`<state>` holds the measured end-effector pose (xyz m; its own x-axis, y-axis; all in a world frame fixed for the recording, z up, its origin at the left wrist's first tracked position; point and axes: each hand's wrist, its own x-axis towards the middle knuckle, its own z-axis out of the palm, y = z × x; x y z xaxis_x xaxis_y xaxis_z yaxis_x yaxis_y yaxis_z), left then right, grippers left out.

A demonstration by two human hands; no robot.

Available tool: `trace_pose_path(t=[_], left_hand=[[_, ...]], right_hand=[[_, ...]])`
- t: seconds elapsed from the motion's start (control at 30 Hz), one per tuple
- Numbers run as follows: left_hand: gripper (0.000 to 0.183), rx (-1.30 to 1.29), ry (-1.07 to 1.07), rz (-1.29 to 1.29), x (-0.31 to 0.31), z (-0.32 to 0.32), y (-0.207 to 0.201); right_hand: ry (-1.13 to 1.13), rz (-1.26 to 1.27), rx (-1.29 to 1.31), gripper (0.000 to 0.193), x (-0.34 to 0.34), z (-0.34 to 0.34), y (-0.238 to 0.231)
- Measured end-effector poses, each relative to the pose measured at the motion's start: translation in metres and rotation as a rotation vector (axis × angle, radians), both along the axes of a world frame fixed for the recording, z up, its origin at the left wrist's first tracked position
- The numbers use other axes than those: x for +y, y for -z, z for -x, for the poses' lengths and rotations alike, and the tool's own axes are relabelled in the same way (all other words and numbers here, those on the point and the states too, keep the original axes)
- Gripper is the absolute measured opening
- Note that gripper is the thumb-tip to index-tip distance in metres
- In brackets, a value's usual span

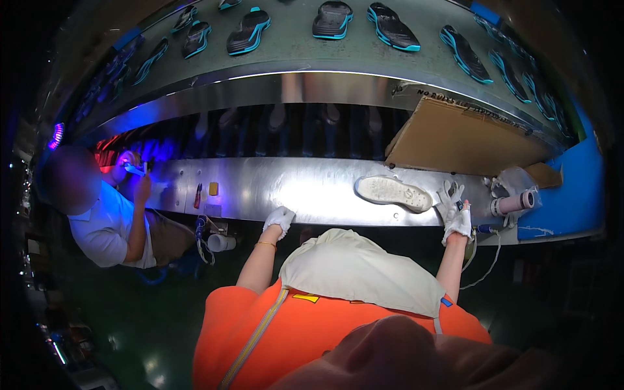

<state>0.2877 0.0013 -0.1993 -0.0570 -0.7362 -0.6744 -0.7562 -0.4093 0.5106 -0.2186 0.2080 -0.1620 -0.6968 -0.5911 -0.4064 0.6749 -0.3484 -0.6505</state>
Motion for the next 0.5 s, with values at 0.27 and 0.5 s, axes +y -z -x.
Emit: trace_pose_path(t=[0.27, 0.5], left_hand=[[0.038, -0.017, 0.040, 0.088, -0.004, -0.014, 0.041], [0.041, -0.050, 0.025, -0.015, -0.002, -0.004, 0.008]], right_hand=[[0.004, -0.007, -0.009, 0.041, 0.006, -0.009, -0.003], [0.027, -0.062, 0.013, 0.043, 0.005, -0.007, 0.000]])
